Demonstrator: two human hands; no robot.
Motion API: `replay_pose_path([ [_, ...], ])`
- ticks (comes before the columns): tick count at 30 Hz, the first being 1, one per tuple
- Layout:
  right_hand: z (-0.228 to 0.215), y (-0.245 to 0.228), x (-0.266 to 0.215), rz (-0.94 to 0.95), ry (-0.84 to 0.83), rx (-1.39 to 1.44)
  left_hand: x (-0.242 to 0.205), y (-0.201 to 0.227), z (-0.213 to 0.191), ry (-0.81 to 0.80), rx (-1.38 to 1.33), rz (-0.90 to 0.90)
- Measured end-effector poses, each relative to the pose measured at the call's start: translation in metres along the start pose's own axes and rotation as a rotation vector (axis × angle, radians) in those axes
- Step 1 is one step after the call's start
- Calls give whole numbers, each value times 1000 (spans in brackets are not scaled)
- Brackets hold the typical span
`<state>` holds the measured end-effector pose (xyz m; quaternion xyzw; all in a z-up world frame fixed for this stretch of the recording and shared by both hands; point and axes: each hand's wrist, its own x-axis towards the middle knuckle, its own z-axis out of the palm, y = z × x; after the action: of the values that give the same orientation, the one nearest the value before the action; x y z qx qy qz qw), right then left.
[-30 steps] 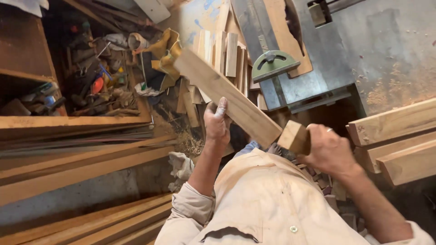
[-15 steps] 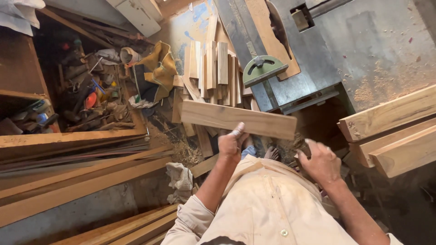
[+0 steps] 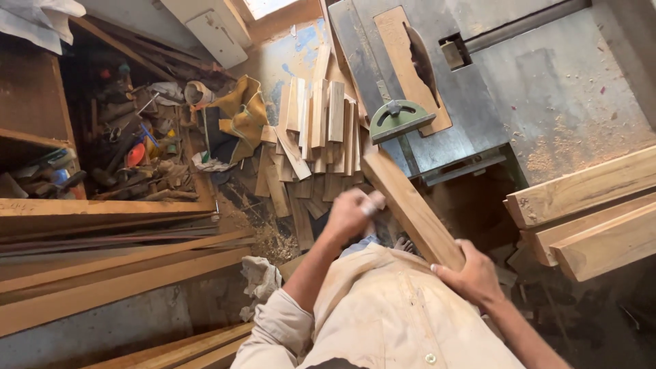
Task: Cutting several small wooden boards to size using a table saw.
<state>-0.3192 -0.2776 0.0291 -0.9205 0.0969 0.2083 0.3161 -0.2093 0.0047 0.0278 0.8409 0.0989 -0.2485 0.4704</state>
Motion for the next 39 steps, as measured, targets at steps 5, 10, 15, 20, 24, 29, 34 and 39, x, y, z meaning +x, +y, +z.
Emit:
replay_pose_path([
  [5, 38, 40, -21, 43, -10, 233, 59, 39, -34, 437, 246, 538],
  [10, 82, 83, -38, 161, -38, 770, 124, 61, -32, 335, 419, 774],
  [15, 90, 36, -37, 125, -275, 1553, 168, 62, -21, -16, 776, 704],
  [20, 159, -8, -15, 97, -151, 1808, 195, 64, -33, -156, 699, 842],
  [24, 154, -90, -10, -15, -62, 2020, 195, 65, -41, -245, 732, 854],
  [29, 187, -142, 42, 161, 277, 1910, 198, 80, -45, -302, 751, 869],
  [34, 254, -199, 77, 204, 398, 1871, 201, 82, -43, -348, 777, 896],
  [39, 283, -257, 87, 23, 435, 1811, 200, 93, -48, -477, 674, 772],
])
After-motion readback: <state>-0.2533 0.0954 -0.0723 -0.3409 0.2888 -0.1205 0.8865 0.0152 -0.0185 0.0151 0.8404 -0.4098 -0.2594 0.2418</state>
